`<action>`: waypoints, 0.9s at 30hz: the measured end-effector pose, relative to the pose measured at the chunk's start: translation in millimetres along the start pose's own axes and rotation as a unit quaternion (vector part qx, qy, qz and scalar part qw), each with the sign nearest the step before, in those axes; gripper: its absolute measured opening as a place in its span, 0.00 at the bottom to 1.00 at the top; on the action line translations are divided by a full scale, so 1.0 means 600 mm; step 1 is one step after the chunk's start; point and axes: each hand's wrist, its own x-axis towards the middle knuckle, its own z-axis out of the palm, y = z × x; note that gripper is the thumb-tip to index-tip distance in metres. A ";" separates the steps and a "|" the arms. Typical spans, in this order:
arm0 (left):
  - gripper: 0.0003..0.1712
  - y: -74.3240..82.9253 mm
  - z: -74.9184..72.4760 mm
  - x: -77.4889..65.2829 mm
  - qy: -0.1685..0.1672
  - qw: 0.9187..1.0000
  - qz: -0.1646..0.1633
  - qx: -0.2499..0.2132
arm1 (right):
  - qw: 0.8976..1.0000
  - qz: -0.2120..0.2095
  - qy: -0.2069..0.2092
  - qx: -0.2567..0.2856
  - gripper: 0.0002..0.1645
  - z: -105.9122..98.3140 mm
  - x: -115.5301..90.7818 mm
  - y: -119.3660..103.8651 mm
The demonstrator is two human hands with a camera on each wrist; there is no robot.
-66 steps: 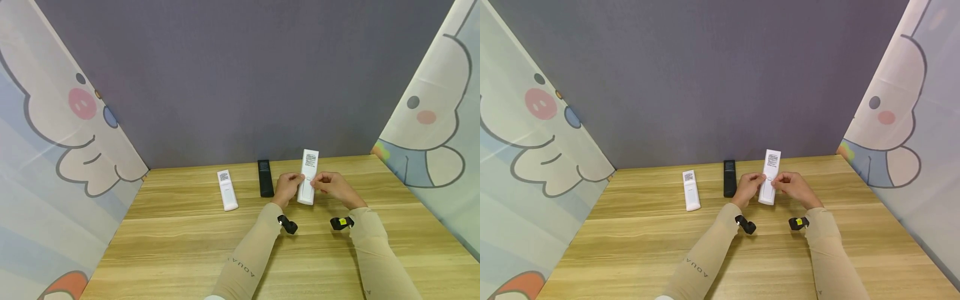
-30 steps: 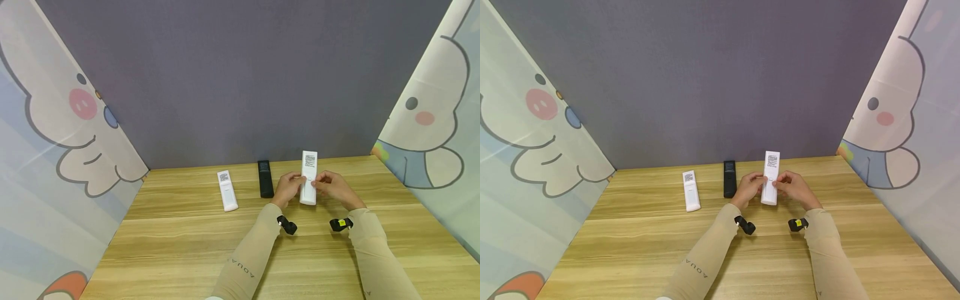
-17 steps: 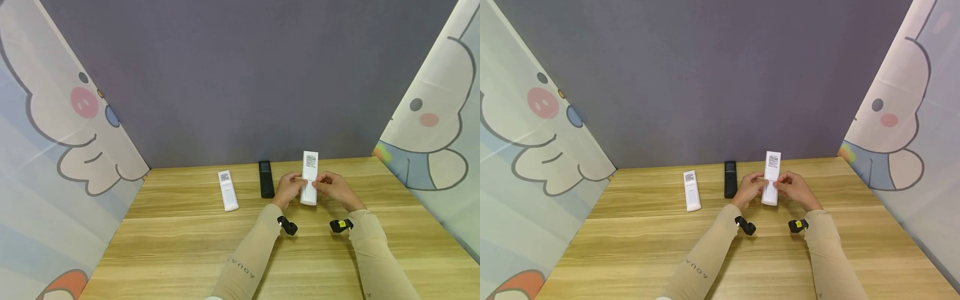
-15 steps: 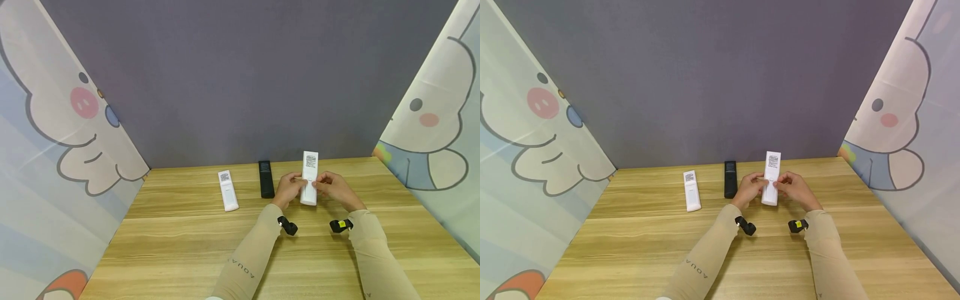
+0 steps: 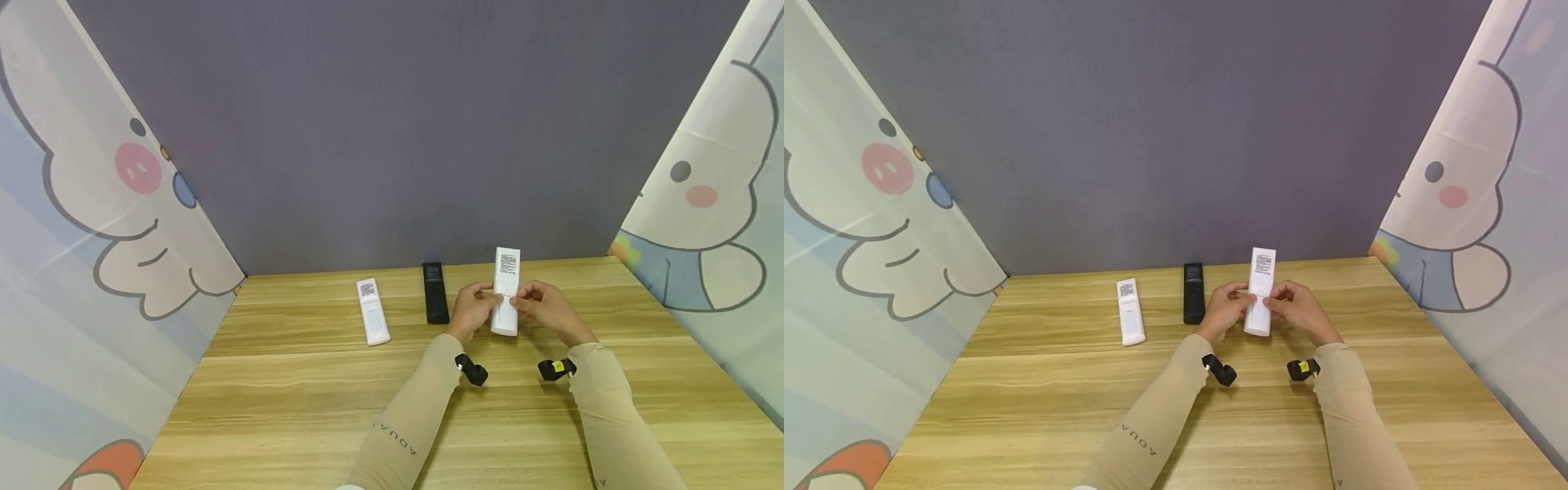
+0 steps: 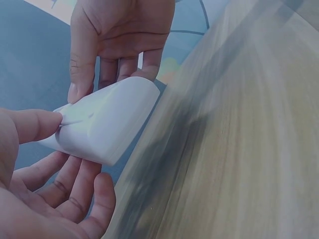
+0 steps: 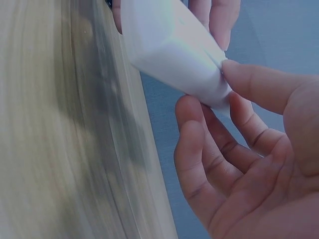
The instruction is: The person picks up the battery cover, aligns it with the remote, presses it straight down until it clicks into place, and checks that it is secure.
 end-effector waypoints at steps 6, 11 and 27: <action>0.14 0.001 0.001 -0.002 0.004 1.000 0.002 0.005 | 1.000 0.002 0.003 -0.002 0.18 0.000 -0.003 -0.004; 0.15 0.001 0.002 -0.004 0.003 1.000 0.002 0.012 | 1.000 0.004 0.004 -0.006 0.18 0.000 -0.003 -0.004; 0.15 0.005 0.001 -0.010 0.021 0.999 0.010 0.041 | 1.000 0.000 0.007 -0.015 0.17 0.005 0.000 -0.002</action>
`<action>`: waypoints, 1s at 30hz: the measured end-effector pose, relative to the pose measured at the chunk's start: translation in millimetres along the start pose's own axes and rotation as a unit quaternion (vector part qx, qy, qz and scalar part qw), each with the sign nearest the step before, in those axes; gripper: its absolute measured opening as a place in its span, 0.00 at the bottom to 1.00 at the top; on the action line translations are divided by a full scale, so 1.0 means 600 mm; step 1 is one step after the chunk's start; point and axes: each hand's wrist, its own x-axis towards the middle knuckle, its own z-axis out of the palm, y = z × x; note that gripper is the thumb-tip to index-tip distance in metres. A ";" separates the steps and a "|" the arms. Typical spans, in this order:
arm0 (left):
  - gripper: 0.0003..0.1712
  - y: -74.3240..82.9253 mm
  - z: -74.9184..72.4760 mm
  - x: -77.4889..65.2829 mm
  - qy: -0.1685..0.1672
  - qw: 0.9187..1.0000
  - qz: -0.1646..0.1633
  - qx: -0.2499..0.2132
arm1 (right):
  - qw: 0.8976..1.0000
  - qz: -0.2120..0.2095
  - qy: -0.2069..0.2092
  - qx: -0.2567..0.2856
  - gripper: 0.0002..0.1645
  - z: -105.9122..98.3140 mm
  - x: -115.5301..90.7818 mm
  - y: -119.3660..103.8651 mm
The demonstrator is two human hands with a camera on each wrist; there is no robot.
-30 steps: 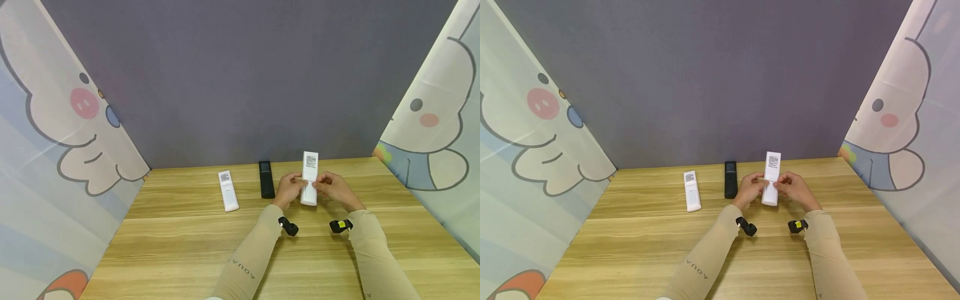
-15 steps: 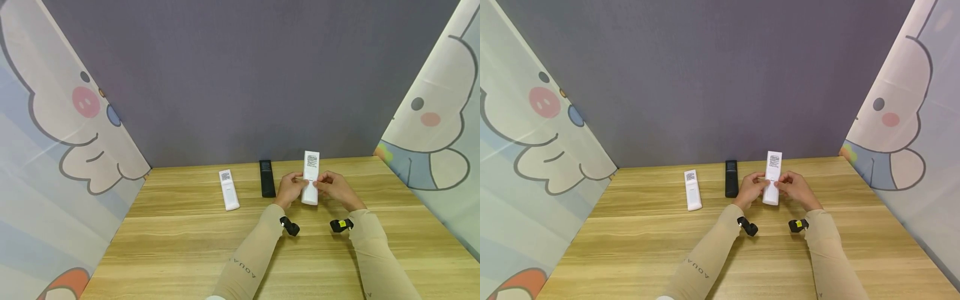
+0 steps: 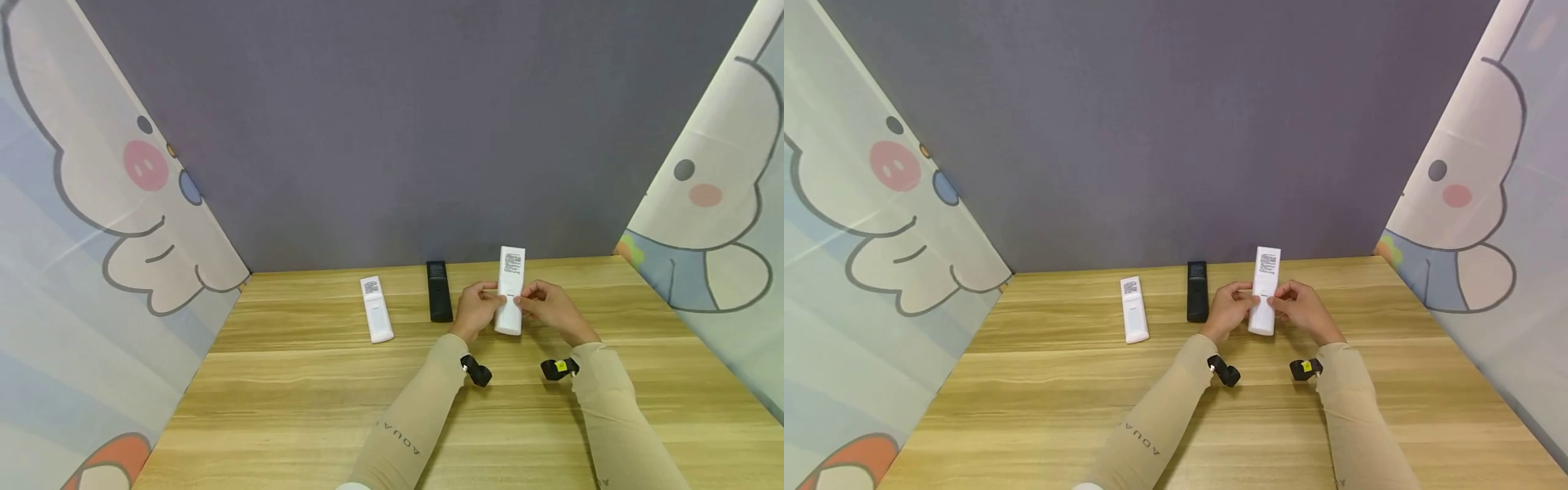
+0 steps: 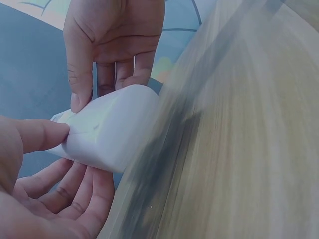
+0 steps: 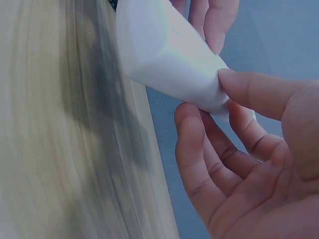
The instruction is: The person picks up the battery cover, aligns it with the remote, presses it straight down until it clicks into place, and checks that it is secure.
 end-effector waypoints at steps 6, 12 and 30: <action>0.15 0.002 0.001 -0.001 0.007 1.000 0.004 0.030 | 1.000 0.001 0.005 0.001 0.17 0.000 0.002 0.003; 0.17 0.002 0.001 -0.002 0.010 0.998 0.005 0.064 | 1.000 0.007 0.004 0.003 0.17 0.005 0.004 0.002; 0.24 -0.007 -0.004 0.000 -0.031 0.991 0.014 0.128 | 0.999 0.026 -0.017 0.015 0.29 0.018 0.009 0.018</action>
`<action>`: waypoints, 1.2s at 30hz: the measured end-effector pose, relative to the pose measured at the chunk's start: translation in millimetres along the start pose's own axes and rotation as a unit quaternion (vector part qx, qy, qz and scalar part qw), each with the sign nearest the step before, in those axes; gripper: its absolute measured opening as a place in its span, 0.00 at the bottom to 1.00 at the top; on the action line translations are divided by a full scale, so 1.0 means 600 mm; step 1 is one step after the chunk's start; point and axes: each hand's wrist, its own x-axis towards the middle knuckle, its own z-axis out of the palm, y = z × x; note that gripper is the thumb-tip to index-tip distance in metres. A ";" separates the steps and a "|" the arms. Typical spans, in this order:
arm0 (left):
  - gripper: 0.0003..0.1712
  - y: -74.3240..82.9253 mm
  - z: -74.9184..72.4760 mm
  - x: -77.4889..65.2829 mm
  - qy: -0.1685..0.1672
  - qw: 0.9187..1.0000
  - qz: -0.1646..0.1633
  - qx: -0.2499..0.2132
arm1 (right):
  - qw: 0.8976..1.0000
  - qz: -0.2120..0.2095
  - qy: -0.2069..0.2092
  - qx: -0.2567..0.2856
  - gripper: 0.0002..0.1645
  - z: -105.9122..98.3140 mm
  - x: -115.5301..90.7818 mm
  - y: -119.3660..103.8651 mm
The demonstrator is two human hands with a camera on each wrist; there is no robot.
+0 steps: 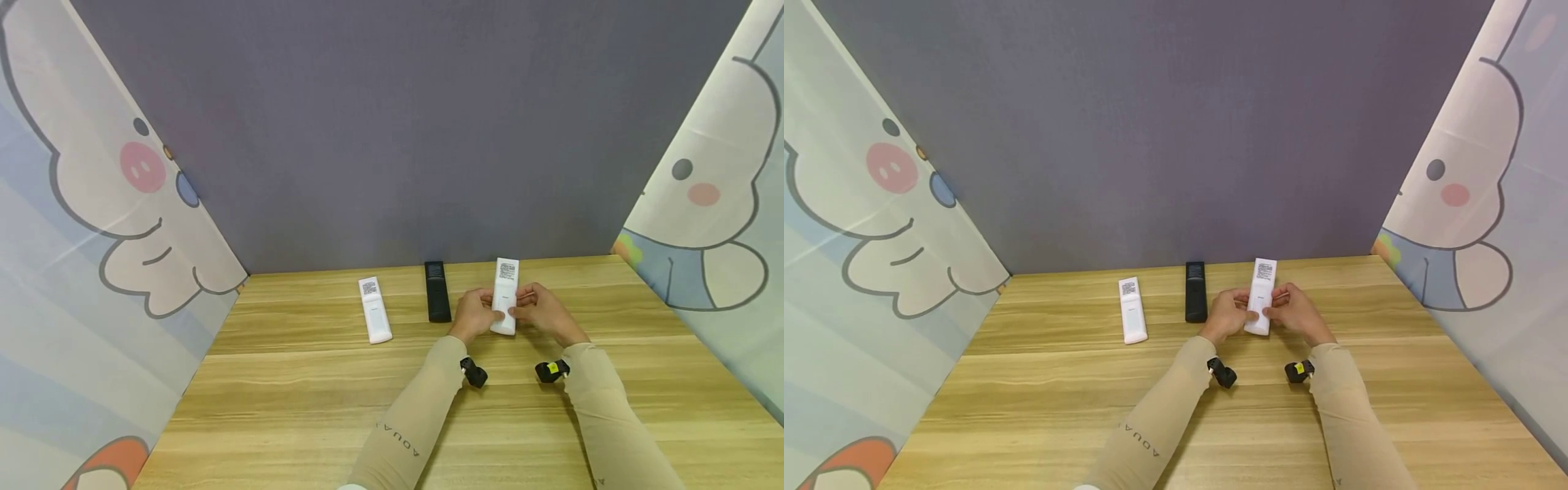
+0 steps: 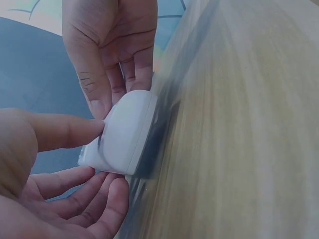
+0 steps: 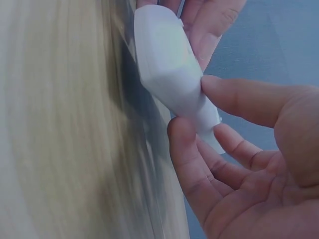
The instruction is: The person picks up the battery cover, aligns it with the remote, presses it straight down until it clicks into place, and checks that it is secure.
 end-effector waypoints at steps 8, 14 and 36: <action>0.21 -0.007 0.002 -0.001 -0.020 1.000 0.009 0.020 | 1.000 0.011 -0.017 -0.006 0.30 0.001 0.001 0.006; 0.20 -0.010 0.006 -0.002 -0.022 0.999 0.008 0.032 | 0.999 0.014 -0.027 -0.029 0.31 0.001 -0.001 0.007; 0.21 -0.011 0.001 -0.008 -0.023 0.997 0.004 0.070 | 0.998 0.004 -0.035 -0.051 0.30 0.002 -0.002 0.014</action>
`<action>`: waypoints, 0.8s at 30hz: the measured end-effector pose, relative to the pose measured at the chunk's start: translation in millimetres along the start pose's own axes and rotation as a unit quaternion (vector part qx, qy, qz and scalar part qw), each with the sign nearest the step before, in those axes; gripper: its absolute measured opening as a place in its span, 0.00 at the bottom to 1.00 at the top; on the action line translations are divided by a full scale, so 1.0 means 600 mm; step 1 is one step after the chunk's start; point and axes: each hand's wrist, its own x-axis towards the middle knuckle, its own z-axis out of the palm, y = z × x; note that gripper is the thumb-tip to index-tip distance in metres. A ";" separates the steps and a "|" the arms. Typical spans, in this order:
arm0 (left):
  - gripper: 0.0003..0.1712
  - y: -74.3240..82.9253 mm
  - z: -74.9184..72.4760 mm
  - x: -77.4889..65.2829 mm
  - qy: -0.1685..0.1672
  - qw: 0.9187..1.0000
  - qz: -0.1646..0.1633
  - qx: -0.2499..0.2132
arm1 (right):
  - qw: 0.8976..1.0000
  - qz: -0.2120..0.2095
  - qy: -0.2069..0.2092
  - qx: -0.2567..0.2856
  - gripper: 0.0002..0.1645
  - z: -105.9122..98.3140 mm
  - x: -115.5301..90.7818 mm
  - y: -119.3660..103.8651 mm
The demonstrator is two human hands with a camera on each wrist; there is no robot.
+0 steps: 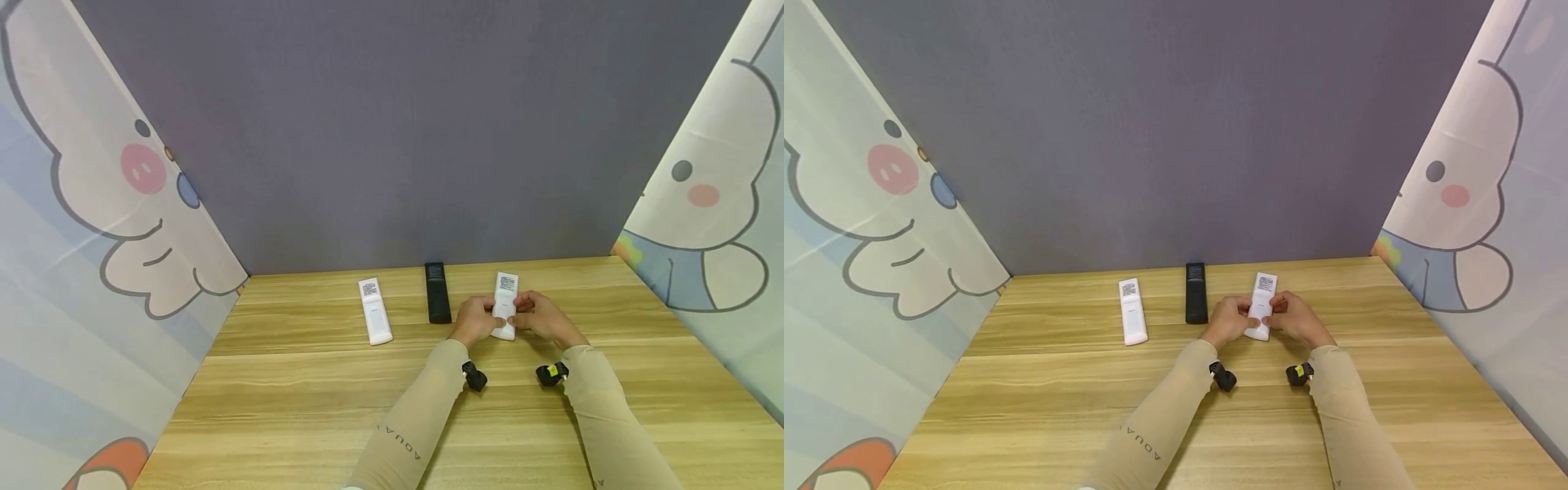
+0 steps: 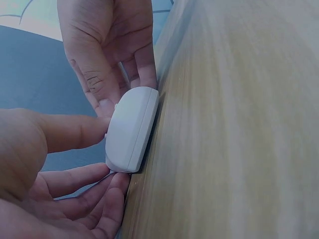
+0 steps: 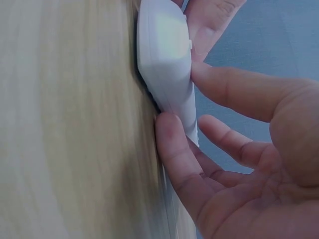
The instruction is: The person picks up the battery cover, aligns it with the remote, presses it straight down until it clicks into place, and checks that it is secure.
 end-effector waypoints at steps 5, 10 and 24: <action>0.23 0.001 0.000 -0.001 -0.003 1.000 -0.002 0.001 | 1.000 0.004 -0.003 0.002 0.30 0.000 -0.001 0.001; 0.23 0.002 0.000 -0.004 -0.004 1.000 -0.008 0.000 | 1.000 0.001 -0.007 0.016 0.31 0.000 -0.001 0.004; 0.23 0.004 0.001 -0.003 -0.002 1.000 -0.007 0.002 | 0.999 0.019 -0.006 0.040 0.32 0.002 -0.002 0.003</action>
